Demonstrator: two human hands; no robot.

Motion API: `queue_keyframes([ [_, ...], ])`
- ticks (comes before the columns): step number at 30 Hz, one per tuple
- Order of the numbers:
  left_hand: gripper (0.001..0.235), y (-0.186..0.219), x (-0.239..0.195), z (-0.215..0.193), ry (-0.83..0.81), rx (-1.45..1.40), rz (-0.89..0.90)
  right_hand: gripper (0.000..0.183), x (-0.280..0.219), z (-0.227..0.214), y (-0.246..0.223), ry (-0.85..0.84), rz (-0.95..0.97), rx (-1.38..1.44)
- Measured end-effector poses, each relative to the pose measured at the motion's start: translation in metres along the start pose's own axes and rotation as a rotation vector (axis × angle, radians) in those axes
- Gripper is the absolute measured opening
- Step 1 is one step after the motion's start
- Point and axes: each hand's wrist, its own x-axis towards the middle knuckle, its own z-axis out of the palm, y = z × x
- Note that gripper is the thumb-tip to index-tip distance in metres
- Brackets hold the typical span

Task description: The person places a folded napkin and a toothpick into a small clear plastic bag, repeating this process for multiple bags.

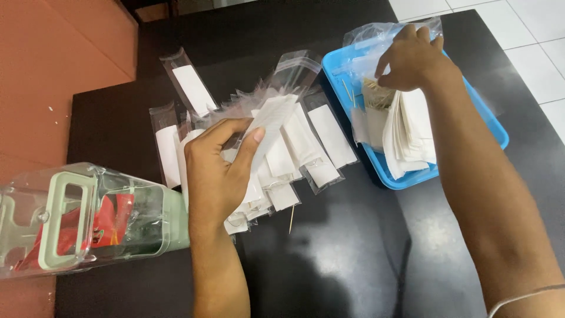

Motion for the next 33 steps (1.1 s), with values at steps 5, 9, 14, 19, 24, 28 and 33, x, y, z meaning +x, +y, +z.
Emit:
queue_keyframes([
  [5, 0.023, -0.003, 0.0, 0.002, -0.002, 0.001, 0.0, 0.034, -0.008, -0.007, 0.003, -0.046, -0.066, 0.235],
  [9, 0.022, 0.0, 0.001, 0.001, -0.012, -0.009, -0.007, 0.026, 0.001, 0.006, 0.013, 0.052, -0.043, 0.231],
  [14, 0.023, 0.001, 0.001, 0.001, -0.018, -0.019, -0.031, 0.028, 0.012, 0.02, 0.011, 0.152, -0.034, 0.135],
  [19, 0.017, -0.001, 0.0, 0.004, -0.026, -0.045, -0.004, 0.028, 0.018, 0.03, 0.004, 0.148, -0.008, -0.014],
  [24, 0.02, 0.008, 0.0, 0.001, -0.049, -0.08, -0.041, 0.017, 0.017, 0.037, 0.006, 0.215, -0.041, 0.031],
  [28, 0.022, 0.004, 0.0, 0.003, -0.034, -0.148, -0.077, 0.016, 0.002, 0.031, 0.016, 0.342, -0.121, 0.213],
  [33, 0.023, 0.008, -0.001, 0.002, -0.017, -0.206, -0.124, 0.01, -0.061, -0.001, 0.015, 0.669, -0.159, 0.676],
])
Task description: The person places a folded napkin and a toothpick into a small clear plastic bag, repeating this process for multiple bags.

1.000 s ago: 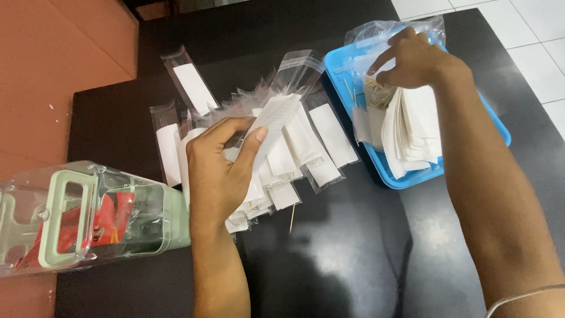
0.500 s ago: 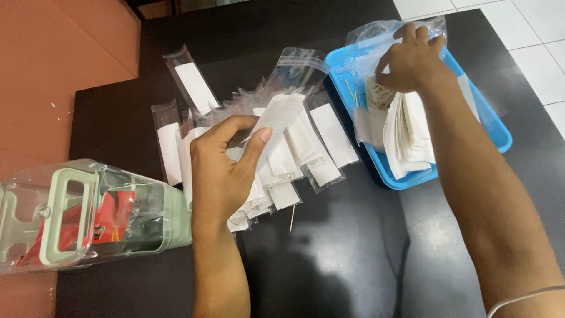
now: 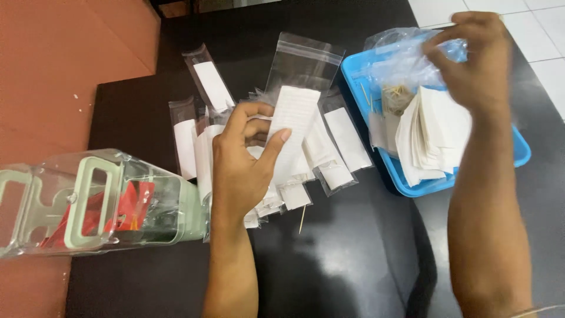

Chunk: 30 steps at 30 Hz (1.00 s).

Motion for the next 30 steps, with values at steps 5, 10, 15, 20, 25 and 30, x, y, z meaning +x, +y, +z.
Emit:
queue_keyframes([
  [5, 0.02, -0.001, -0.001, 0.004, -0.013, 0.017, -0.039, 0.014, -0.046, -0.019, -0.039, 0.273, 0.073, 0.656],
  [10, 0.013, -0.001, -0.001, 0.009, -0.067, 0.042, 0.061, 0.035, -0.074, -0.022, -0.061, 0.311, -0.094, 0.685],
  [15, 0.014, 0.005, -0.001, 0.012, -0.108, 0.049, 0.034, 0.03, -0.08, -0.027, -0.109, 0.291, -0.27, 0.572],
  [20, 0.016, 0.001, -0.002, 0.017, -0.156, 0.078, 0.048, 0.031, -0.081, -0.023, -0.141, 0.346, -0.33, 0.573],
  [25, 0.014, 0.006, -0.003, 0.018, -0.211, 0.048, 0.115, 0.025, -0.077, -0.025, -0.148, 0.313, -0.369, 0.507],
  [30, 0.015, 0.007, -0.004, 0.018, -0.237, -0.007, 0.126, 0.016, -0.072, -0.028, -0.159, 0.264, -0.447, 0.395],
])
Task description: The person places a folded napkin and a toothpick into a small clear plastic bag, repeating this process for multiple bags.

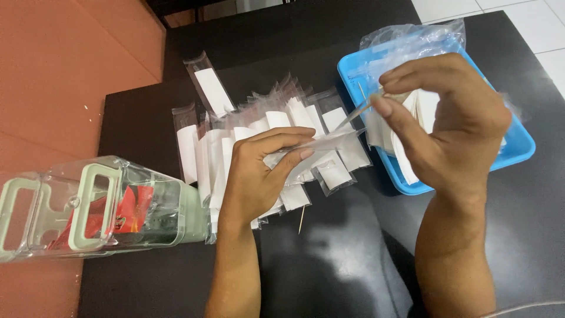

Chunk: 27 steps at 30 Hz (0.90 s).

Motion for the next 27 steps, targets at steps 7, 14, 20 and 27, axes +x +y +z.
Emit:
queue_keyframes([
  [7, 0.012, -0.004, -0.001, -0.004, 0.048, -0.03, 0.043, 0.021, 0.003, -0.003, -0.002, -0.057, -0.045, -0.044],
  [14, 0.017, -0.005, -0.003, -0.019, 0.103, -0.044, 0.021, 0.033, -0.013, -0.011, 0.025, 0.025, 0.072, 0.099],
  [20, 0.03, 0.0, -0.007, -0.033, 0.154, -0.105, 0.026, 0.014, -0.016, -0.007, 0.057, 0.035, 0.207, 0.055],
  [27, 0.024, -0.005, -0.01, -0.041, 0.208, -0.146, -0.031, 0.019, 0.027, 0.043, 0.163, -0.379, 0.258, -0.245],
])
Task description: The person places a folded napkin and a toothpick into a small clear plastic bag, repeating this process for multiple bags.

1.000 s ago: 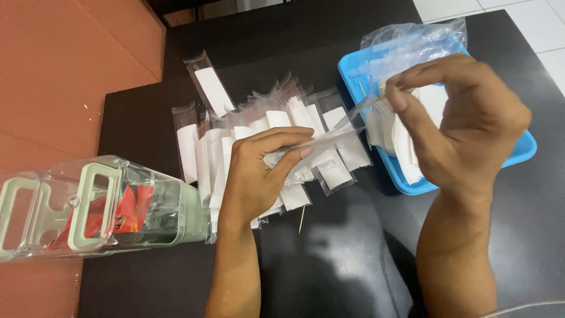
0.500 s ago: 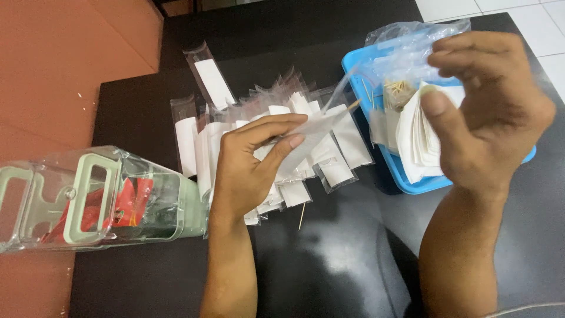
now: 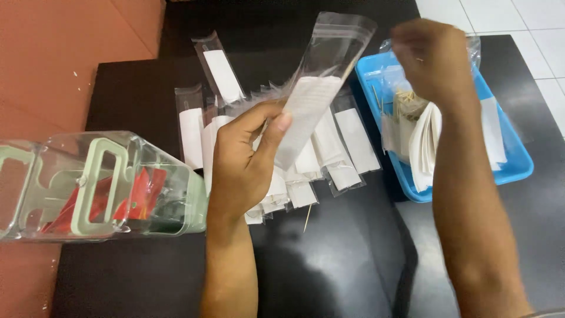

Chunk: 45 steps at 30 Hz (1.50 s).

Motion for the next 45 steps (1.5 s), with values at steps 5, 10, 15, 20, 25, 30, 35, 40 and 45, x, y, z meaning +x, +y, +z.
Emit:
queue_keyframes([
  [5, 0.013, -0.001, 0.002, 0.002, 0.113, -0.121, -0.043, 0.036, 0.045, 0.044, 0.02, -0.613, 0.265, -0.479],
  [10, 0.014, -0.01, 0.001, 0.001, 0.145, -0.214, -0.033, 0.059, 0.039, 0.073, 0.055, -0.736, 0.249, -0.735],
  [15, 0.026, -0.006, 0.002, -0.003, 0.107, -0.186, 0.004, 0.029, 0.03, 0.082, 0.094, -0.699, 0.095, -0.926],
  [20, 0.027, -0.009, 0.001, 0.0, 0.123, -0.235, -0.049, 0.023, 0.031, 0.065, 0.077, -0.706, 0.108, -0.903],
  [25, 0.016, -0.009, 0.0, 0.001, 0.133, -0.255, -0.053, 0.02, 0.032, 0.047, 0.063, -0.633, 0.091, -0.771],
  [30, 0.018, -0.004, 0.001, 0.001, 0.133, -0.228, -0.071, 0.02, 0.034, 0.037, 0.075, -0.653, 0.044, -0.825],
  [35, 0.013, -0.005, 0.002, 0.002, 0.142, -0.237, -0.068, 0.023, 0.032, 0.028, 0.08, -0.555, -0.052, -0.819],
  [40, 0.014, -0.004, 0.001, 0.003, 0.147, -0.246, -0.086, 0.029, 0.033, 0.029, 0.07, -0.589, -0.04, -0.747],
  [45, 0.015, -0.002, 0.002, 0.003, 0.146, -0.221, -0.087, 0.028, 0.04, 0.035, 0.075, -0.725, -0.085, -0.954],
])
